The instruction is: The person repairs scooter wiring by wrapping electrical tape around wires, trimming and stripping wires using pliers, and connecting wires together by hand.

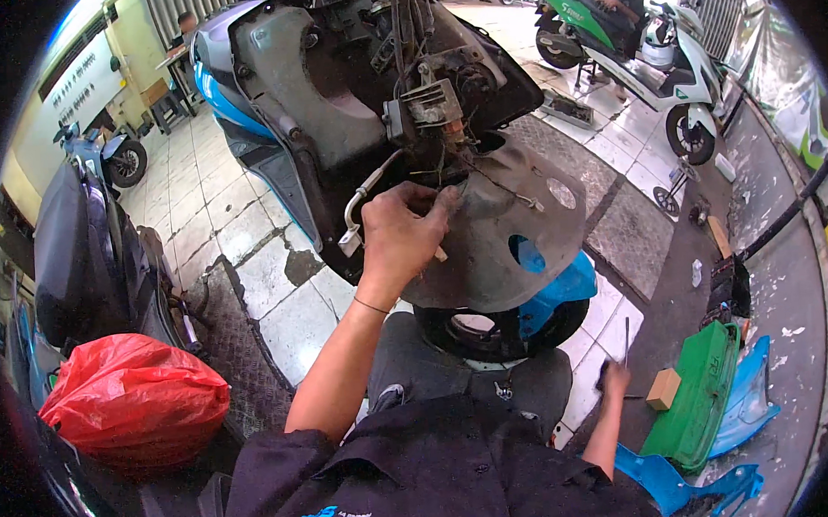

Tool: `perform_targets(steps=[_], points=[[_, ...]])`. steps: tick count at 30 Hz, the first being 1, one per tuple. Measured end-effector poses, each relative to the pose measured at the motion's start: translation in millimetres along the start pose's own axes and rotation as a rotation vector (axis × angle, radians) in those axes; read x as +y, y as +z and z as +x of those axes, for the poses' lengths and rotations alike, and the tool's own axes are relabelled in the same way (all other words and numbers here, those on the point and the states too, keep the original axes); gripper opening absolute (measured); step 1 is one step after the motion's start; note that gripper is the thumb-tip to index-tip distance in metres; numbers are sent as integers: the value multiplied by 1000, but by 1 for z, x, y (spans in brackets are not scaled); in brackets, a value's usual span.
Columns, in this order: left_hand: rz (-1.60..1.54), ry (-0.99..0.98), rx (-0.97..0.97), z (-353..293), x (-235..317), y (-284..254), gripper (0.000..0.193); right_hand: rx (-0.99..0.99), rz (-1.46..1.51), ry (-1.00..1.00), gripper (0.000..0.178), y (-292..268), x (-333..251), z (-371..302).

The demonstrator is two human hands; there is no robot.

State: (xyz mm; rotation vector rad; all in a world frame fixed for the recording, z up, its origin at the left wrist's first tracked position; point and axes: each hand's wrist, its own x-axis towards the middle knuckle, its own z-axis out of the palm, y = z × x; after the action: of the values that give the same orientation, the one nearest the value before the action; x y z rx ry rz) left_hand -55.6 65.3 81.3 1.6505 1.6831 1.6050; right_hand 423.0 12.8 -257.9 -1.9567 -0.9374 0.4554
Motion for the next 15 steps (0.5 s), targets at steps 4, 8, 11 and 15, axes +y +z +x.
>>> perform_targets(steps=[4, 8, 11, 15], points=[[-173, -175, -24, 3, -3, 3, 30, -405, -540, 153, 51, 22, 218, -44], [-371, -314, -79, 9, -7, 4, 26, -496, -654, 201, 65, 28, 274, -115], [-453, -325, -80, 11, -5, 5, 26, -360, -691, 292, 46, 26, 192, -123], [-506, -397, -86, 9, -2, 8, 26, 101, -299, -91, 50, 27, -7, -80]])
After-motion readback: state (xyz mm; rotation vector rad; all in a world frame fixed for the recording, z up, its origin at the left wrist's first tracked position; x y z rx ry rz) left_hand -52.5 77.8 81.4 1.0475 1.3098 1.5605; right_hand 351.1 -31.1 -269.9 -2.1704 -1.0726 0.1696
